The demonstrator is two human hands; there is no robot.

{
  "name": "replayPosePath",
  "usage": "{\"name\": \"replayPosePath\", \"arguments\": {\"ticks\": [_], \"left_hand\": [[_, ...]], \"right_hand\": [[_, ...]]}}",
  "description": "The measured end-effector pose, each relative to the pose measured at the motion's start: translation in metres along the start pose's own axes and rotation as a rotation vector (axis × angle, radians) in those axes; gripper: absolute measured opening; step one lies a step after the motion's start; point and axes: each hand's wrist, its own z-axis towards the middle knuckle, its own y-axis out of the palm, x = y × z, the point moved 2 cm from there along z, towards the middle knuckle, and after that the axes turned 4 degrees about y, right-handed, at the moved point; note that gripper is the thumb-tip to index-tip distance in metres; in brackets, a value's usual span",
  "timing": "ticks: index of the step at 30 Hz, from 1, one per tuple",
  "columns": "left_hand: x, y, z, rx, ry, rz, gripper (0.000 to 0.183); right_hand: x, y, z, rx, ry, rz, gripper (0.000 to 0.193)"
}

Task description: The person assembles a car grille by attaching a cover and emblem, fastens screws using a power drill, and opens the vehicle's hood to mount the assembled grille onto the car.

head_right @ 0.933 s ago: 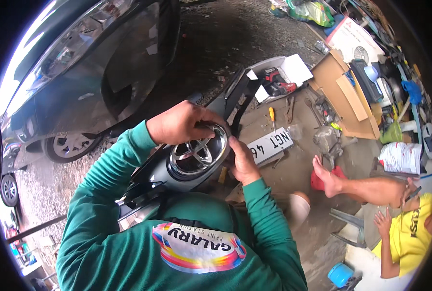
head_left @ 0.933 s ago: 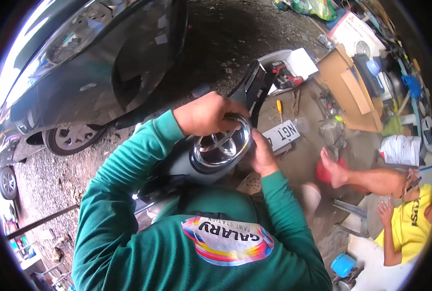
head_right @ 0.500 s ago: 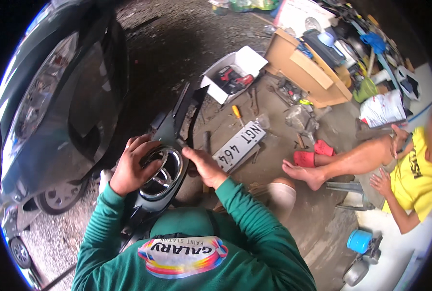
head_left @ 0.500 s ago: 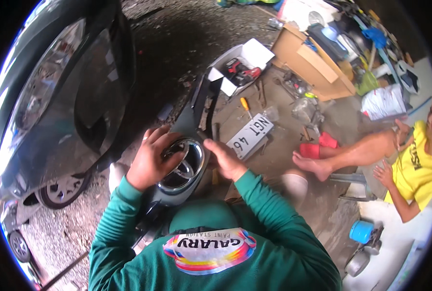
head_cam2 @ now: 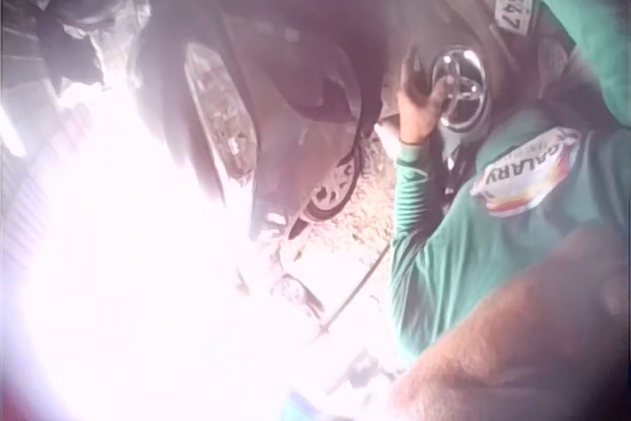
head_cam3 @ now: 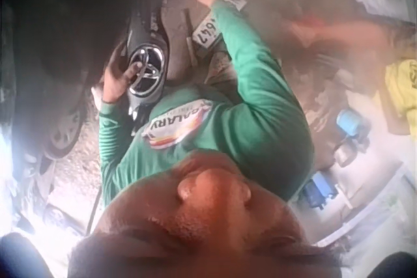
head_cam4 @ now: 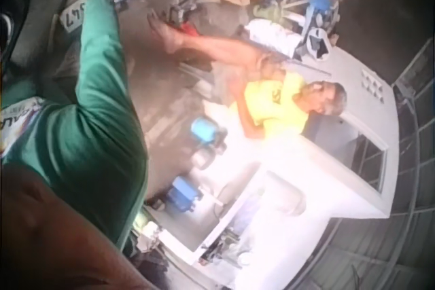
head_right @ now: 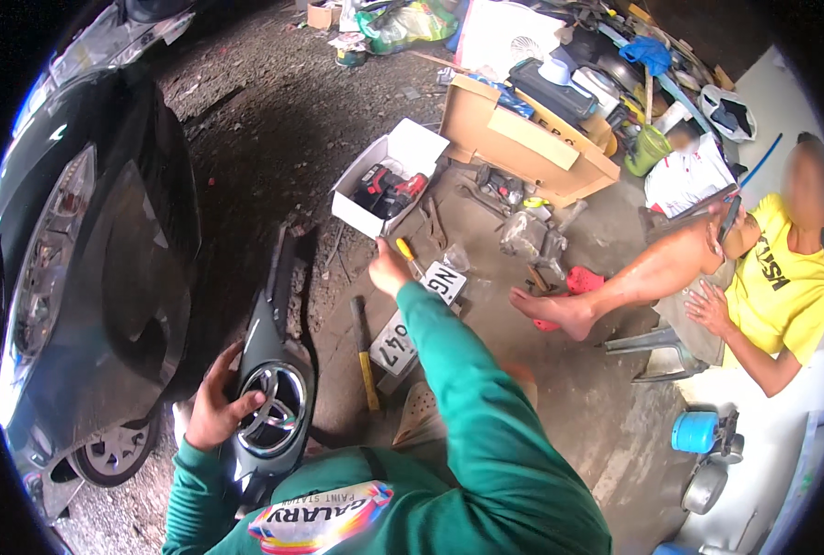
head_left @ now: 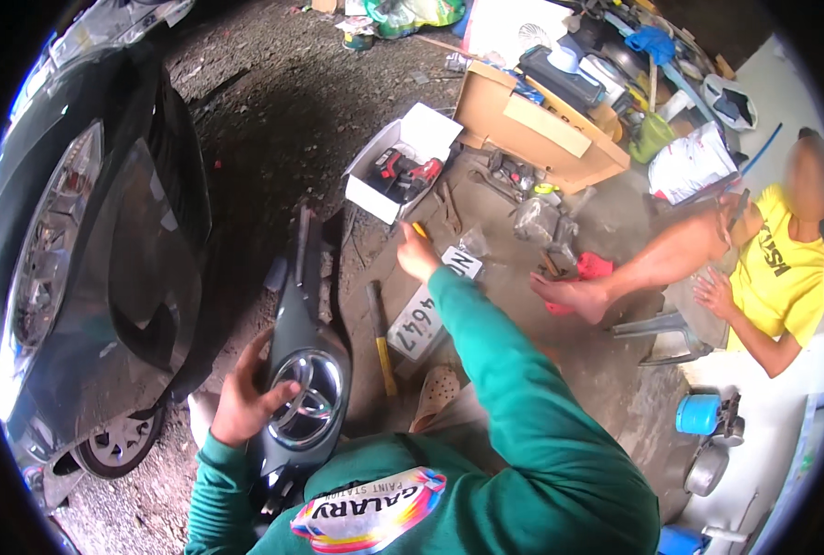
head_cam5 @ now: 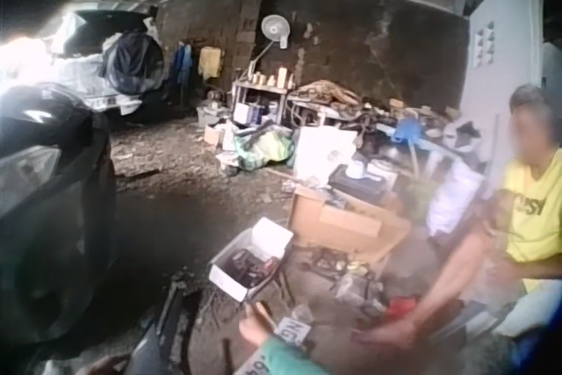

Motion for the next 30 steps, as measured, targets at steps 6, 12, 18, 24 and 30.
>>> {"name": "replayPosePath", "arguments": {"ticks": [6,12,18,24,30], "left_hand": [[-0.012,-0.026,-0.043,0.266,-0.065,0.159,0.105],[-0.016,-0.038,-0.039,0.300,-0.070,0.991,0.083],[-0.058,-0.030,-0.041,0.230,-0.102,0.390,0.075],[-0.056,-0.011,-0.033,0.197,0.034,0.444,0.075],[-0.049,-0.002,-0.042,0.148,0.108,0.522,0.072]], "right_hand": [[0.013,0.084,0.128,-0.111,0.260,-0.276,0.076],[0.040,0.039,0.122,-0.124,0.309,0.034,0.044],[-0.052,0.077,-0.059,-0.564,0.189,0.616,0.020],[-0.143,0.073,-0.208,-0.636,-0.317,0.324,0.061],[-0.149,0.076,-0.250,-0.467,-0.437,0.266,0.076]]}}
